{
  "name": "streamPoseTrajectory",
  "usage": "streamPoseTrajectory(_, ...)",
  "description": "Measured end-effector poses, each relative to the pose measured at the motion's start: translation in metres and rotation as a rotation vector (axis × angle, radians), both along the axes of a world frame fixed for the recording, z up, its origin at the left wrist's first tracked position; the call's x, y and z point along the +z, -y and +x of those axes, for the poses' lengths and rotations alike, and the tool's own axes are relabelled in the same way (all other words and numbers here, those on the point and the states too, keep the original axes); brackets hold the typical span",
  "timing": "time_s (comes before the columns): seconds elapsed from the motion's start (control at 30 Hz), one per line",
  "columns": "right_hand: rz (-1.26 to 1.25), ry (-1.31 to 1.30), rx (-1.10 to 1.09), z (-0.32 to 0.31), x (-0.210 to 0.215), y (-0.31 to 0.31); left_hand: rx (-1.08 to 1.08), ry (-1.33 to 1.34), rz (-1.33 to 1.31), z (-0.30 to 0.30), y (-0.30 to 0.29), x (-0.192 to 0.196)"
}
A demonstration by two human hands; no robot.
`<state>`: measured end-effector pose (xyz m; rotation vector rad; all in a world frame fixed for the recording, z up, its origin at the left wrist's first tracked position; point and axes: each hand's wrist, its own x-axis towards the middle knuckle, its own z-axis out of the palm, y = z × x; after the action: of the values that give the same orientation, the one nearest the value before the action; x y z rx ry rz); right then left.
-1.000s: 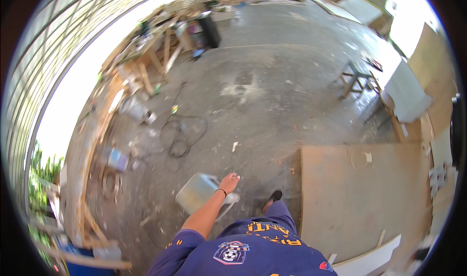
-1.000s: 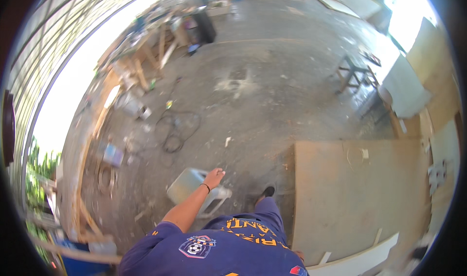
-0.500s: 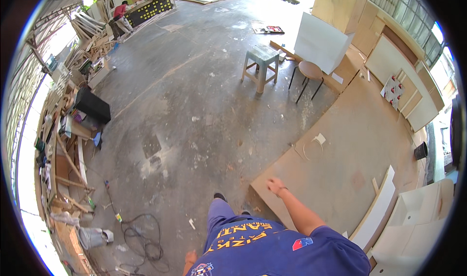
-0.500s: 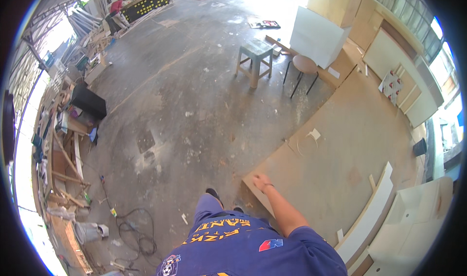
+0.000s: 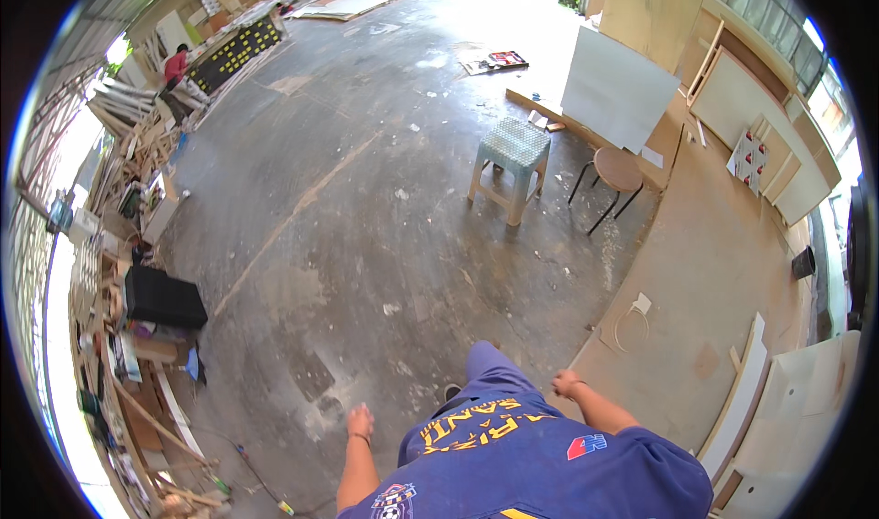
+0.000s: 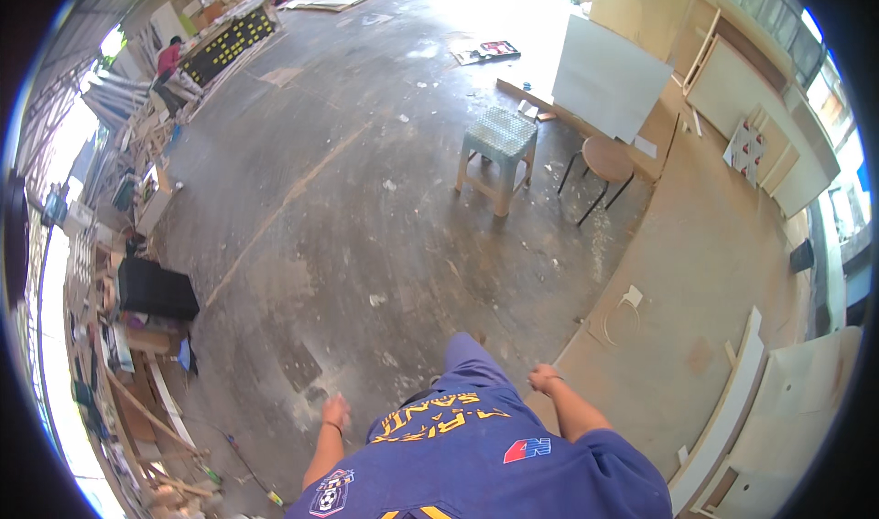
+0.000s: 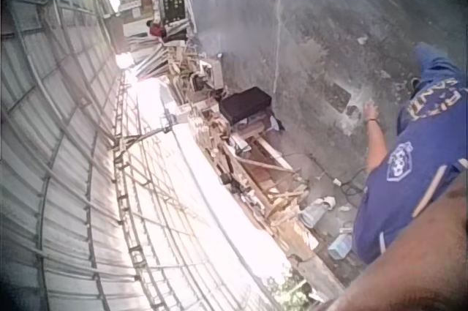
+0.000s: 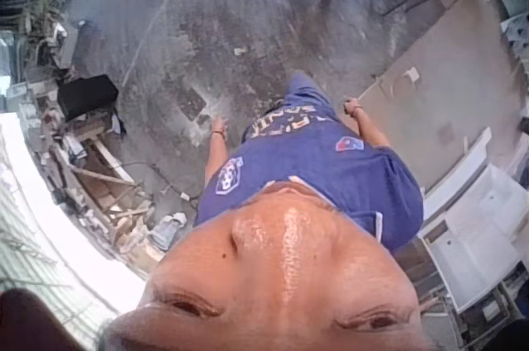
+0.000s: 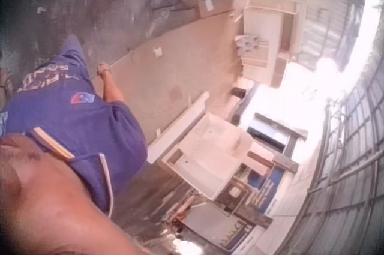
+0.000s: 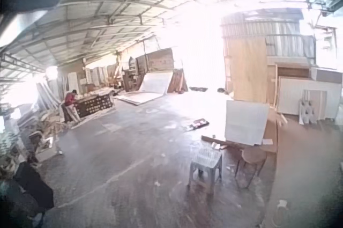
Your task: The person assembles a wooden drawer by inserting the bottom panel, placing a side panel, and using a power drill to drive screws into the pre-drilled holes to secure the components.
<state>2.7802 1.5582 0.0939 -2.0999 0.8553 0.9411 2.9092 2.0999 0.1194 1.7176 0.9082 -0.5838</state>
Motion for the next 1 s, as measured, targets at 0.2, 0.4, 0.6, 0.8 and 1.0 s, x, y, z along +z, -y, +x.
streamPoseTrajectory(0.2,-0.064,-0.305,-0.528,0.031,-0.066,0.06,-0.002,0.428,-0.002,0.279,0.06,0.049)
streamPoseTrajectory(0.4,-0.025,-0.345,0.18,0.29,-0.078,0.082,-0.469,0.004,0.089,0.375,0.09,0.008)
streamPoseTrajectory(0.6,0.221,0.691,-0.369,0.655,0.068,0.084,-0.87,-0.216,0.304,0.454,0.083,-0.014)
streamPoseTrajectory(0.8,0.268,0.667,-0.465,0.827,0.063,0.12,-1.03,-0.231,0.416,0.638,0.096,-0.052)
streamPoseTrajectory(1.0,0.326,0.344,-1.064,0.874,0.032,0.164,-0.337,0.017,0.012,0.933,0.227,-0.019)
